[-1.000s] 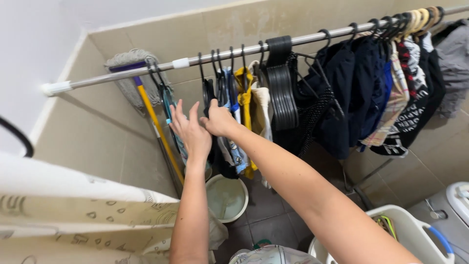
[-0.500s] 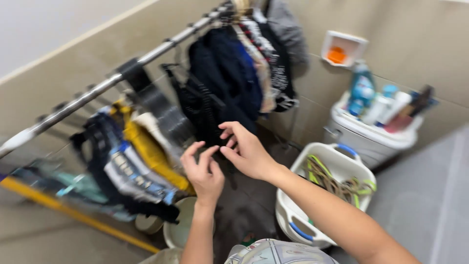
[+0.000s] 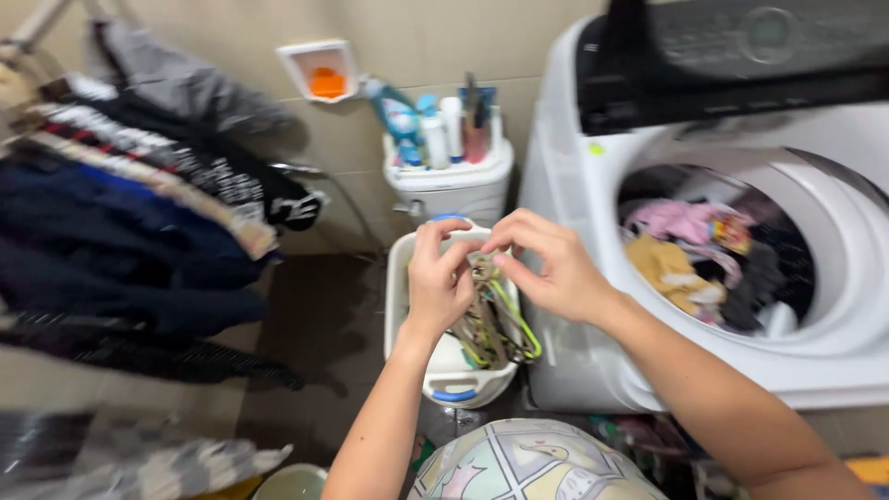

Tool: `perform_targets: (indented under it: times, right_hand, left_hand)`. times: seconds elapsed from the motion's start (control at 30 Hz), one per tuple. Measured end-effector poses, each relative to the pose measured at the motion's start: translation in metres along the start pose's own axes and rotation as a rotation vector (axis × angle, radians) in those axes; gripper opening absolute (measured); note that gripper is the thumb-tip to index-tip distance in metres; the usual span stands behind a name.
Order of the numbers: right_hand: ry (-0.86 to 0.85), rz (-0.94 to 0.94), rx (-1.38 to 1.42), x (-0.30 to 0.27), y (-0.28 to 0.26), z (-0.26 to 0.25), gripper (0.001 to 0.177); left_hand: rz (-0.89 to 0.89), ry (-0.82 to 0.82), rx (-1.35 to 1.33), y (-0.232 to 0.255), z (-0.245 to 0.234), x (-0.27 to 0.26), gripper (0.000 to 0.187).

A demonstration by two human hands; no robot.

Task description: Hanging washed clothes on hangers and placing them on a drying rack.

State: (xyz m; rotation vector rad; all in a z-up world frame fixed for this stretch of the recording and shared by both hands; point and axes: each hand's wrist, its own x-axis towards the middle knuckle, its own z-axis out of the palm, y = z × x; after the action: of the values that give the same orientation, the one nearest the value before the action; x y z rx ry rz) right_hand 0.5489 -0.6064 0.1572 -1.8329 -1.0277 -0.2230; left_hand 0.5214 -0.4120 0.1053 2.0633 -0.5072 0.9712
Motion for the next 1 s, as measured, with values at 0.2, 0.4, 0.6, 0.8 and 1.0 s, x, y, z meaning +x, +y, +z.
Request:
perform_targets:
  times: [0.2, 0.4, 0.6, 0.8, 1.0]
  right_hand:
    - [0.207, 0.175, -0.3, -0.07, 0.098, -0.115, 0.011]
    - [-0.252, 0.765, -0.573, -0.21, 0.346, -0.169, 0.044]
    - [-0.608, 0.926, -0.689, -0.269, 0.411, -0.158, 0.089]
    - [-1.069, 1.301, -0.32, -0.263, 0.41, -0.164, 0.039]
    - [-0.889, 1.532, -0.081, -0.234, 0.382, -0.237, 0.042]
  left_hand:
    - [0.099, -0.297, -0.282, 0.027, 0.143, 0.059, 0.031]
    - [0.055, -0.691, 0.023, 0.027, 0.247, 0.068, 0.018]
    - [0.054, -0.805, 0.226, 0.027, 0.259, 0.068, 0.015]
    - [0.091, -0.78, 0.28, 0.031, 0.254, 0.066, 0.015]
    - [0.102, -0.788, 0.32, 0.034, 0.254, 0.065, 0.013]
